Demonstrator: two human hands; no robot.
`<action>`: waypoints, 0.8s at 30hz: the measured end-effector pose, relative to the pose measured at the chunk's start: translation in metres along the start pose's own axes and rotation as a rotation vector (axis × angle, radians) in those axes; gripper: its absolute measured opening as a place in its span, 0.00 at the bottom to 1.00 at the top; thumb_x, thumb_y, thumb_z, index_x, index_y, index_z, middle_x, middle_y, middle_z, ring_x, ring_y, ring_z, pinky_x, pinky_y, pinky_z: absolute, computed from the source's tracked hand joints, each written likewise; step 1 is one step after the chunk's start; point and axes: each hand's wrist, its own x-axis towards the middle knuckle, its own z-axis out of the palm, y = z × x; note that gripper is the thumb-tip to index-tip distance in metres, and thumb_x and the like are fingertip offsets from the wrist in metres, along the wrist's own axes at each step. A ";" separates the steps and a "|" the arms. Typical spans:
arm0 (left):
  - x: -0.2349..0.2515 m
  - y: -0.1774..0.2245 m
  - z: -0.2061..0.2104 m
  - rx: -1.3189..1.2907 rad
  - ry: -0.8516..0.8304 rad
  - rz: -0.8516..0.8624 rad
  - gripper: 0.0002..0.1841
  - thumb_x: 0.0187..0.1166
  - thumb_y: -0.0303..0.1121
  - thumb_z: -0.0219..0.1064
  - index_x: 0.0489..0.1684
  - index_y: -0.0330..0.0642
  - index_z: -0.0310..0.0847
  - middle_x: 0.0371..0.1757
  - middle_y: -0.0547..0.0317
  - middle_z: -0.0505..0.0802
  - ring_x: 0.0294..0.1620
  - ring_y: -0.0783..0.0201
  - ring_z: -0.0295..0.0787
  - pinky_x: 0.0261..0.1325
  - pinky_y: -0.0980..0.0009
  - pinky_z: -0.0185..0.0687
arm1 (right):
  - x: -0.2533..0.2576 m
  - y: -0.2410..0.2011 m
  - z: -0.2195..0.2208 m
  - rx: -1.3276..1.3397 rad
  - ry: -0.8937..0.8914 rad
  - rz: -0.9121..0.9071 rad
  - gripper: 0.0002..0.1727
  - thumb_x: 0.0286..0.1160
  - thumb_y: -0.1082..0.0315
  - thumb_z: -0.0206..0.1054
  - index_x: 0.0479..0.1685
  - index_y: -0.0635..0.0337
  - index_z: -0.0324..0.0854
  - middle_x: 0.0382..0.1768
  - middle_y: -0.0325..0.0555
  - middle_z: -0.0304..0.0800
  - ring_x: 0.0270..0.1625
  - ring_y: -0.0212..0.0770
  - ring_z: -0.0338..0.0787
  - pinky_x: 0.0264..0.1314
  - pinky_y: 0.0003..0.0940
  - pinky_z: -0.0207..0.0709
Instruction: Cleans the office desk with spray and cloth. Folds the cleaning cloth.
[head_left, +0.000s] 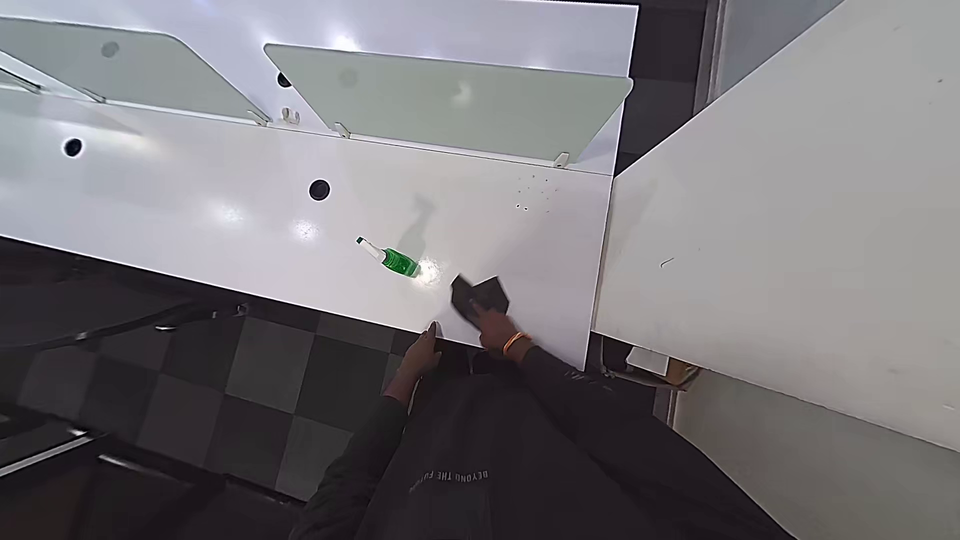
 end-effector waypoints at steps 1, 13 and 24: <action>-0.002 0.001 -0.004 -0.013 -0.003 -0.008 0.52 0.78 0.40 0.68 0.98 0.43 0.31 0.85 0.37 0.75 0.82 0.44 0.78 0.82 0.44 0.74 | -0.003 -0.016 0.013 -0.025 -0.058 -0.086 0.41 0.58 0.67 0.77 0.82 0.50 0.76 0.96 0.49 0.49 0.69 0.76 0.81 0.57 0.75 0.79; 0.011 -0.004 -0.032 0.003 -0.007 -0.008 0.49 0.79 0.43 0.66 0.99 0.46 0.35 0.86 0.41 0.75 0.80 0.44 0.80 0.80 0.41 0.75 | -0.025 0.115 -0.052 0.142 0.249 0.395 0.33 0.65 0.64 0.68 0.79 0.44 0.81 0.92 0.47 0.62 0.72 0.66 0.84 0.65 0.70 0.80; 0.007 -0.010 -0.037 0.043 -0.016 -0.121 0.50 0.78 0.43 0.67 0.98 0.45 0.33 0.84 0.37 0.76 0.78 0.41 0.81 0.75 0.41 0.79 | 0.031 -0.019 -0.008 0.127 0.078 0.054 0.43 0.61 0.65 0.73 0.87 0.44 0.71 0.96 0.50 0.50 0.75 0.74 0.77 0.64 0.74 0.77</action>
